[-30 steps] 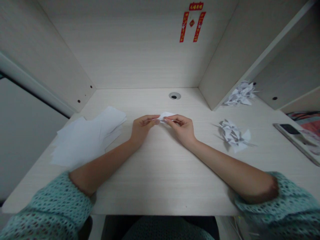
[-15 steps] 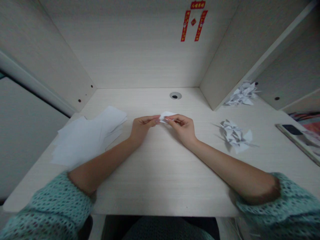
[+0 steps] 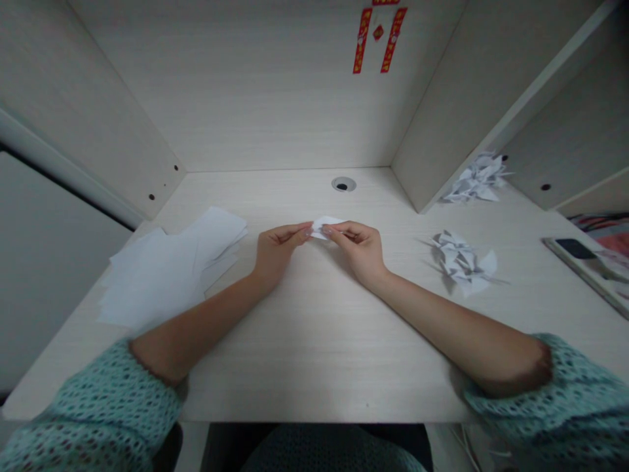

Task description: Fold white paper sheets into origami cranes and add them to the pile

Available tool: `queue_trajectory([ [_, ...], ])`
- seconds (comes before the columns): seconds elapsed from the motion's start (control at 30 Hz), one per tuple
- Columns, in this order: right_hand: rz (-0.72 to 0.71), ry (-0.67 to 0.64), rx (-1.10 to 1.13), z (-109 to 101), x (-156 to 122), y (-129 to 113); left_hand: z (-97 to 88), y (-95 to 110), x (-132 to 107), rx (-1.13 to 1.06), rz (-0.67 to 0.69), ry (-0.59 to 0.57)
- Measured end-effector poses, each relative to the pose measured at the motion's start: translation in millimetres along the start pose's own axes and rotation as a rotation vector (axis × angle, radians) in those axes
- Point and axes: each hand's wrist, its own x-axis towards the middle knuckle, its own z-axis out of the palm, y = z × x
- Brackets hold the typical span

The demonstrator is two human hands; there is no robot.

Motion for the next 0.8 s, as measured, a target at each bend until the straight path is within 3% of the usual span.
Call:
queue_trajectory([
  [0.33, 0.061, 0.019, 0.078, 2.2, 2.5, 4.2, 1.9, -2.3, 2.0, -0.084, -0.086, -0.002],
  [0.6, -0.057, -0.014, -0.018, -1.2, 1.5, 2.4, -0.8, -5.1, 2.5, -0.117, -0.109, -0.010],
  [0.8, -0.036, -0.013, -0.029, -4.5, 4.0, 4.1, -2.1, -4.9, 3.1, -0.131, -0.092, -0.054],
])
